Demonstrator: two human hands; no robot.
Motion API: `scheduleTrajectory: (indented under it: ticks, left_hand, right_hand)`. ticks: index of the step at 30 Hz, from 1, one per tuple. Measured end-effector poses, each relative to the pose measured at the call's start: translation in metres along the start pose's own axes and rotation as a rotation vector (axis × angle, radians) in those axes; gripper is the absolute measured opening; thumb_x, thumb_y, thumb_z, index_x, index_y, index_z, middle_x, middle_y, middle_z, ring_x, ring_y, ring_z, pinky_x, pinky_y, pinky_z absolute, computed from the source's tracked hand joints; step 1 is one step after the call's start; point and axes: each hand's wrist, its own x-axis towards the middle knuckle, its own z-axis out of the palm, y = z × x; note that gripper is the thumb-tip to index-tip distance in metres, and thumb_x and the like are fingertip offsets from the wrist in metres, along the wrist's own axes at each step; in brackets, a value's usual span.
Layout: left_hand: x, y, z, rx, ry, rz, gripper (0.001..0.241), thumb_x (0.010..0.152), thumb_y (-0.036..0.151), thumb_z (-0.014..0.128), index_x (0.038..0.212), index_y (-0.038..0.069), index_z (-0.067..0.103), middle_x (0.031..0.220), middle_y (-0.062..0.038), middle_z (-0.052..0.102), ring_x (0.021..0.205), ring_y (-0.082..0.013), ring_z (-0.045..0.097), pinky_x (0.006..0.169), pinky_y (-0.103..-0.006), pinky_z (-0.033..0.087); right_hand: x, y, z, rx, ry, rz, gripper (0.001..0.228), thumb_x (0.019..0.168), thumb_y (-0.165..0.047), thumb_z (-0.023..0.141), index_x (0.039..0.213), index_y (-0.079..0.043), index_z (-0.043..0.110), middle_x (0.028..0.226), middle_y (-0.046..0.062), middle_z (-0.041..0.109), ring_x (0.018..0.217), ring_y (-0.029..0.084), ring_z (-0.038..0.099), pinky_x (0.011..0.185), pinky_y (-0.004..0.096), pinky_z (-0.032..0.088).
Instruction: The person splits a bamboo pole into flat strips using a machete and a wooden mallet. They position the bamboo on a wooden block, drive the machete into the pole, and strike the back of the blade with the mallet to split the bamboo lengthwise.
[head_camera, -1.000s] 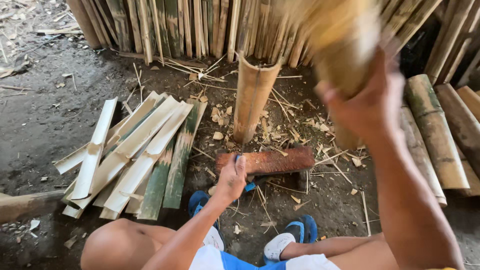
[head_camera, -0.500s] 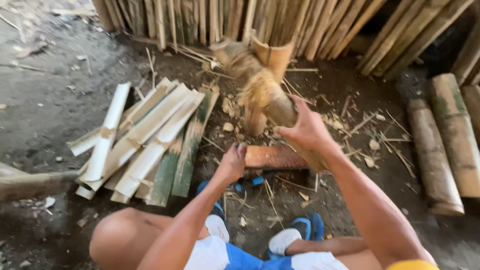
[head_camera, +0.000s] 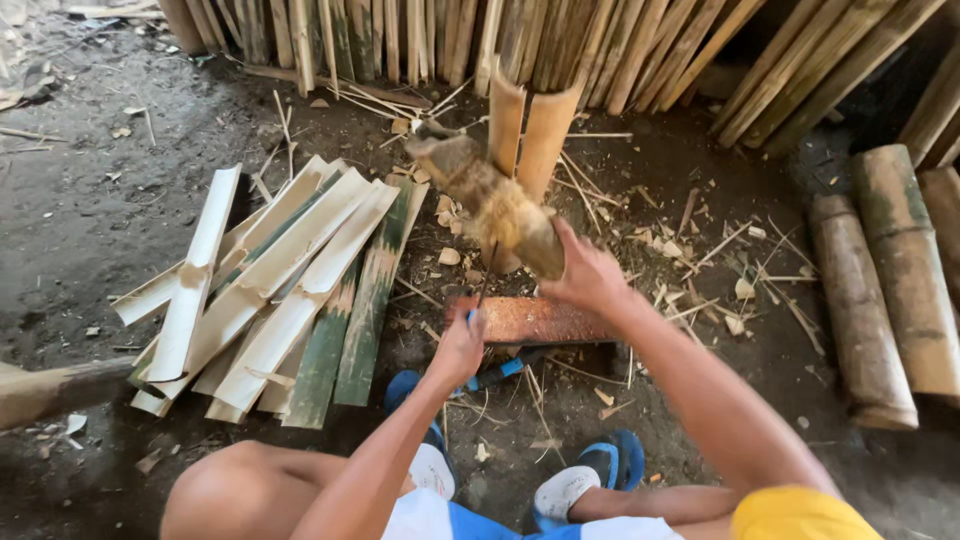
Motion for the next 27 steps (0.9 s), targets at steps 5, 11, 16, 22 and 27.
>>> scheduleTrajectory:
  ticks: [5, 11, 16, 22, 27]
  left_hand:
    - [-0.024, 0.051, -0.052, 0.002, -0.26, -0.103, 0.039, 0.101, 0.031, 0.054, 0.113, -0.006, 0.057, 0.092, -0.026, 0.067, 0.078, -0.0329, 0.065, 0.069, -0.0453, 0.053]
    - [-0.02, 0.082, -0.067, -0.151, -0.443, -0.208, 0.029, 0.1, 0.029, 0.054, 0.098, 0.0, 0.058, 0.084, -0.014, 0.067, 0.058, -0.0203, 0.066, 0.052, -0.0389, 0.054]
    - [0.016, 0.034, 0.022, 0.432, -0.228, 0.066, 0.03, 0.097, 0.032, 0.059, 0.103, 0.002, 0.06, 0.09, -0.027, 0.072, 0.08, -0.04, 0.069, 0.074, -0.0505, 0.056]
    - [0.053, -0.019, 0.065, 0.322, -0.158, 0.291, 0.042, 0.096, 0.032, 0.064, 0.116, -0.003, 0.052, 0.097, -0.032, 0.067, 0.096, -0.0521, 0.063, 0.081, -0.0579, 0.05]
    - [0.031, -0.001, 0.04, 0.279, -0.215, 0.129, 0.034, 0.096, 0.03, 0.062, 0.108, 0.0, 0.053, 0.091, -0.029, 0.066, 0.091, -0.049, 0.064, 0.079, -0.0565, 0.049]
  right_hand:
    - [-0.009, 0.041, 0.019, 0.378, 0.061, 0.023, 0.11, 0.071, -0.041, 0.084, 0.16, -0.016, 0.025, 0.126, 0.024, 0.068, 0.108, 0.037, 0.073, 0.096, 0.044, 0.057]
    - [-0.045, 0.078, 0.05, 0.405, 0.175, 0.024, 0.115, 0.07, -0.038, 0.087, 0.16, -0.013, 0.02, 0.118, 0.028, 0.068, 0.106, 0.043, 0.07, 0.097, 0.049, 0.054]
    - [-0.058, 0.088, 0.086, 0.659, 0.232, 0.221, 0.103, 0.075, -0.035, 0.081, 0.159, -0.013, 0.024, 0.13, 0.023, 0.065, 0.105, 0.036, 0.073, 0.094, 0.047, 0.06]
    - [-0.064, 0.127, -0.015, 0.652, 0.478, 0.23, 0.087, 0.082, -0.019, 0.063, 0.16, -0.01, 0.025, 0.126, 0.024, 0.067, 0.102, 0.036, 0.074, 0.083, 0.047, 0.061]
    - [-0.061, 0.158, -0.105, 0.233, 0.858, 0.056, 0.081, 0.104, -0.014, 0.073, 0.157, 0.01, 0.017, 0.133, 0.02, 0.064, 0.109, 0.028, 0.073, 0.082, 0.038, 0.062]
